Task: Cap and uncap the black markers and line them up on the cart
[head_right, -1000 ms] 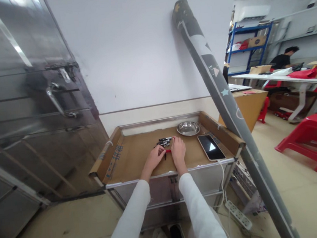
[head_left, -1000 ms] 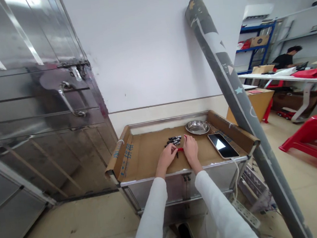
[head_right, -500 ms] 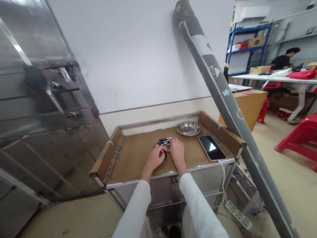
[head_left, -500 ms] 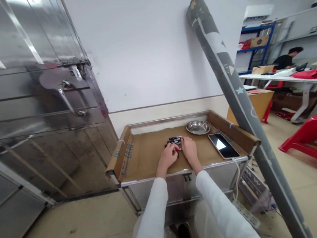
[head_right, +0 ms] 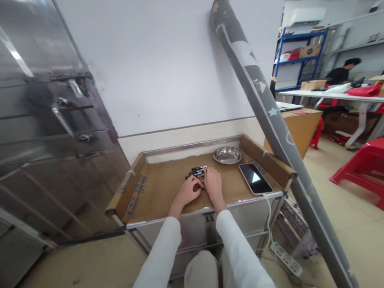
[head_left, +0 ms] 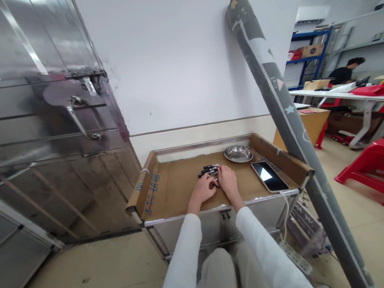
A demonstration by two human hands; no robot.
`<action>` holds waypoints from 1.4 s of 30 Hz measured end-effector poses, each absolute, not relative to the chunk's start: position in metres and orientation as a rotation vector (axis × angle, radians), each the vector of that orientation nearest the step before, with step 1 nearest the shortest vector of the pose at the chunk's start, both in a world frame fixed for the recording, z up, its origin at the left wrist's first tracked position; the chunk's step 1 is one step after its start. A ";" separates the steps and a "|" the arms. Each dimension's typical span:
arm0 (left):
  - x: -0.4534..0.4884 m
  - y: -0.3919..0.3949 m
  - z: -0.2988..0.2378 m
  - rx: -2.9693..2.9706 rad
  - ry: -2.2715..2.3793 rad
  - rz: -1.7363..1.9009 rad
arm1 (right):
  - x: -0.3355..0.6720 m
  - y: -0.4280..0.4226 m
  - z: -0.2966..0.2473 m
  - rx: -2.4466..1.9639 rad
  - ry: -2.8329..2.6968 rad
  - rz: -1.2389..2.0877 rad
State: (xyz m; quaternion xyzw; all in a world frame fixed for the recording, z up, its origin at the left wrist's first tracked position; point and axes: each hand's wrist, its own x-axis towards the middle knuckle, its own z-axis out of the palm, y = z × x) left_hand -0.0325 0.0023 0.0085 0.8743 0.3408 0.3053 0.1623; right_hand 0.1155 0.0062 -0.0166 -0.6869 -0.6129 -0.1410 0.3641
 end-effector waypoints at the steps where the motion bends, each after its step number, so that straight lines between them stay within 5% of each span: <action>1: -0.032 0.003 0.008 2.484 0.993 0.879 | 0.115 0.005 -0.016 -1.773 -1.577 -0.348; 22: -0.022 0.020 0.008 2.530 1.251 1.115 | 0.113 -0.004 -0.009 -1.728 -1.664 -0.400; 42: -0.034 0.008 0.003 2.448 1.353 0.907 | 0.115 -0.018 -0.010 -1.305 -1.921 0.175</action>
